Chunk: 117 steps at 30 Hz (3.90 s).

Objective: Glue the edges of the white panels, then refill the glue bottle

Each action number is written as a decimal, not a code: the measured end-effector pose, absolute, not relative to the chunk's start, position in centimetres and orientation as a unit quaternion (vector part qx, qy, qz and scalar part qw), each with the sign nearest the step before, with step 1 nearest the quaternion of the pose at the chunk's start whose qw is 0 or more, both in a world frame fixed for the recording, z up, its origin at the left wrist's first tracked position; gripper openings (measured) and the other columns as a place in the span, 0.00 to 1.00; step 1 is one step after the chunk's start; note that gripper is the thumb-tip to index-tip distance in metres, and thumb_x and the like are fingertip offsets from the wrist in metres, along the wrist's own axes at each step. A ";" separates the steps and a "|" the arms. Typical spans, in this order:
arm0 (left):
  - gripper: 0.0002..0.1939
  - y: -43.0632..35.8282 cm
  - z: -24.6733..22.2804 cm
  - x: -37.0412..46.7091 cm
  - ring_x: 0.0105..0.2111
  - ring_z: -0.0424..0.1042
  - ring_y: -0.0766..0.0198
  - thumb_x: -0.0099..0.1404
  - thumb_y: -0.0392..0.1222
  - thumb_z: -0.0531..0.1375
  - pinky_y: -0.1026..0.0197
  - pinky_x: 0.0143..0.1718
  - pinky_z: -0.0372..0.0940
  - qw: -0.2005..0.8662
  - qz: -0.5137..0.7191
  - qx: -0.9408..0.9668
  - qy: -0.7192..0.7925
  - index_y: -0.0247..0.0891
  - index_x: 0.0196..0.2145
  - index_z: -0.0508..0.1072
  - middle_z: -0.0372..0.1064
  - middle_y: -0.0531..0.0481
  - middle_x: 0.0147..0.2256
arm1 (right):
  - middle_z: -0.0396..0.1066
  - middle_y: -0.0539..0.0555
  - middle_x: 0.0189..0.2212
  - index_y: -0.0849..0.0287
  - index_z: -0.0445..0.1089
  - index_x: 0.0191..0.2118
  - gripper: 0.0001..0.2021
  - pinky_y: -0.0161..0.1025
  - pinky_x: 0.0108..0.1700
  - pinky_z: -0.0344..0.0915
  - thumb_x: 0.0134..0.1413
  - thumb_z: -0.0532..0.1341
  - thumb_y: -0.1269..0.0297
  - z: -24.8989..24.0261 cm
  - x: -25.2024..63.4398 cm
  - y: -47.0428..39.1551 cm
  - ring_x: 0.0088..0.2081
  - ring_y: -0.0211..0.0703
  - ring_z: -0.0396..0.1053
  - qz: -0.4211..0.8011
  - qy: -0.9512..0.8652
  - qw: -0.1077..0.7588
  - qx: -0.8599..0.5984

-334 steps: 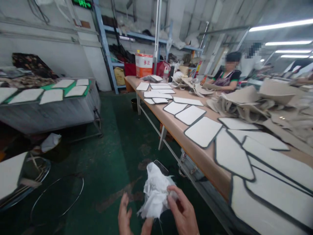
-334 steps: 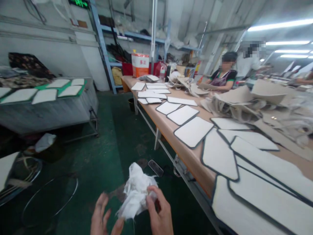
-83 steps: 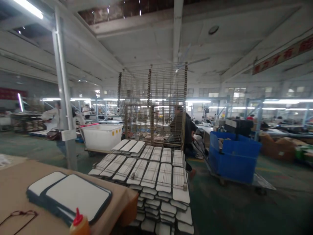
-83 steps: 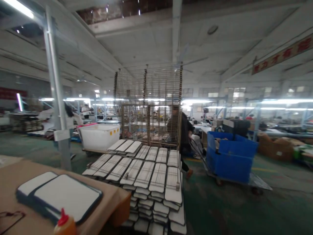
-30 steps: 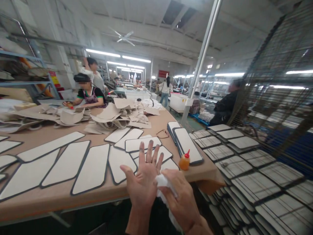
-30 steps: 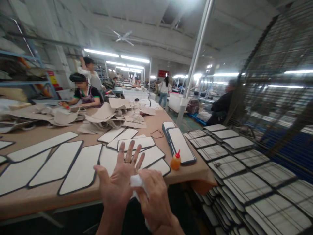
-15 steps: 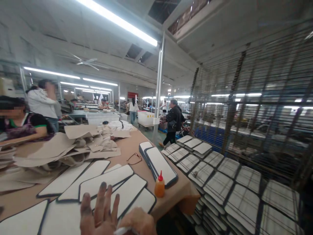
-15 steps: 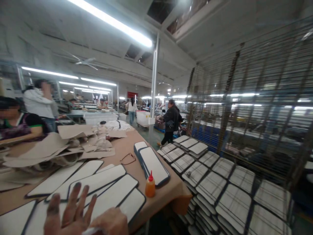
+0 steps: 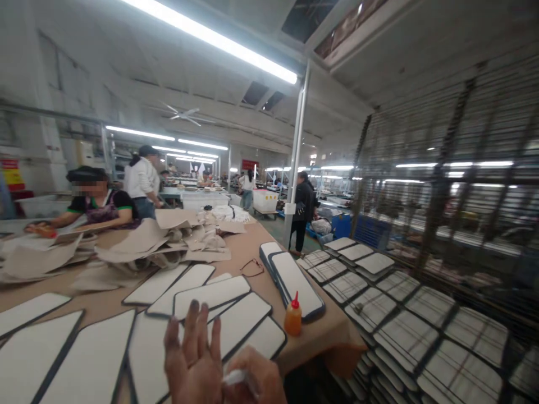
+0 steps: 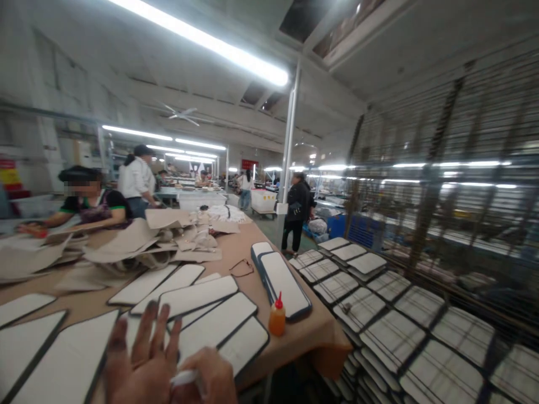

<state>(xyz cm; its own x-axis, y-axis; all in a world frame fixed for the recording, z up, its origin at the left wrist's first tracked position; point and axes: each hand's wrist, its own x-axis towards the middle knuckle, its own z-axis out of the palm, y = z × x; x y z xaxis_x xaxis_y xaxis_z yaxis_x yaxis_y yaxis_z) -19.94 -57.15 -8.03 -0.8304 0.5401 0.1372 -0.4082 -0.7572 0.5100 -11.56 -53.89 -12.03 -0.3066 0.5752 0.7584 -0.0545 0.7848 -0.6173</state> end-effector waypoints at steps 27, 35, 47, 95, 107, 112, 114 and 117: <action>0.38 -60.6 -5.5 -16.8 0.65 0.47 0.52 0.60 0.70 0.45 0.50 0.64 0.44 0.165 0.944 0.248 0.141 0.47 0.62 0.58 0.51 0.47 0.64 | 0.63 0.47 0.19 0.59 0.69 0.28 0.09 0.29 0.22 0.59 0.54 0.60 0.60 -8.6 -8.6 -57.5 0.20 0.34 0.59 0.456 -0.710 0.497 -0.203; 0.40 -61.3 -6.0 -16.8 0.66 0.43 0.52 0.58 0.72 0.48 0.50 0.65 0.40 0.124 0.908 0.349 0.196 0.51 0.62 0.58 0.51 0.49 0.64 | 0.74 0.58 0.42 0.62 0.70 0.45 0.13 0.35 0.47 0.63 0.56 0.55 0.64 -7.3 -8.6 -57.0 0.44 0.44 0.70 0.431 -0.807 0.371 -0.158; 0.46 -58.5 -11.2 -19.0 0.66 0.38 0.42 0.54 0.73 0.51 0.40 0.63 0.42 0.039 0.806 0.525 0.269 0.52 0.65 0.50 0.41 0.46 0.67 | 0.63 0.49 0.23 0.57 0.57 0.24 0.07 0.36 0.33 0.56 0.51 0.54 0.67 -6.6 -8.6 -55.5 0.29 0.40 0.60 0.393 -0.858 0.257 -0.207; 0.39 -60.5 -7.2 -17.4 0.66 0.39 0.54 0.59 0.72 0.41 0.50 0.64 0.38 0.204 0.912 0.285 0.214 0.53 0.63 0.55 0.43 0.51 0.67 | 0.70 0.54 0.26 0.59 0.64 0.27 0.08 0.40 0.36 0.55 0.56 0.55 0.73 -7.7 -9.0 -56.0 0.30 0.44 0.64 0.164 -0.923 0.306 -0.167; 0.39 -60.5 -6.7 -18.3 0.65 0.47 0.52 0.61 0.71 0.40 0.44 0.63 0.43 0.265 0.931 0.204 0.145 0.49 0.62 0.56 0.49 0.43 0.65 | 0.60 0.47 0.21 0.58 0.61 0.25 0.09 0.33 0.28 0.55 0.55 0.55 0.66 -7.4 -7.8 -56.7 0.25 0.36 0.57 0.443 -0.830 0.297 -0.162; 0.40 -61.0 -6.5 -19.5 0.64 0.47 0.50 0.59 0.72 0.42 0.44 0.63 0.43 0.273 0.933 0.186 0.145 0.47 0.61 0.59 0.49 0.43 0.65 | 0.55 0.44 0.19 0.59 0.63 0.25 0.13 0.32 0.24 0.52 0.54 0.58 0.57 -7.1 -7.0 -55.8 0.22 0.33 0.52 0.510 -0.766 0.322 -0.222; 0.40 -61.2 -6.2 -19.2 0.64 0.47 0.49 0.60 0.71 0.40 0.43 0.63 0.42 0.286 0.926 0.205 0.138 0.46 0.61 0.59 0.50 0.43 0.65 | 0.57 0.46 0.20 0.60 0.66 0.27 0.13 0.32 0.26 0.55 0.54 0.58 0.56 -7.0 -7.2 -55.8 0.23 0.34 0.54 0.499 -0.771 0.325 -0.224; 0.38 -61.2 -5.4 -18.1 0.64 0.47 0.51 0.63 0.68 0.36 0.44 0.64 0.40 0.284 0.921 0.233 0.128 0.46 0.61 0.60 0.51 0.44 0.64 | 0.66 0.51 0.27 0.61 0.69 0.32 0.10 0.34 0.35 0.59 0.56 0.56 0.59 -6.9 -8.1 -56.5 0.31 0.39 0.63 0.477 -0.805 0.302 -0.185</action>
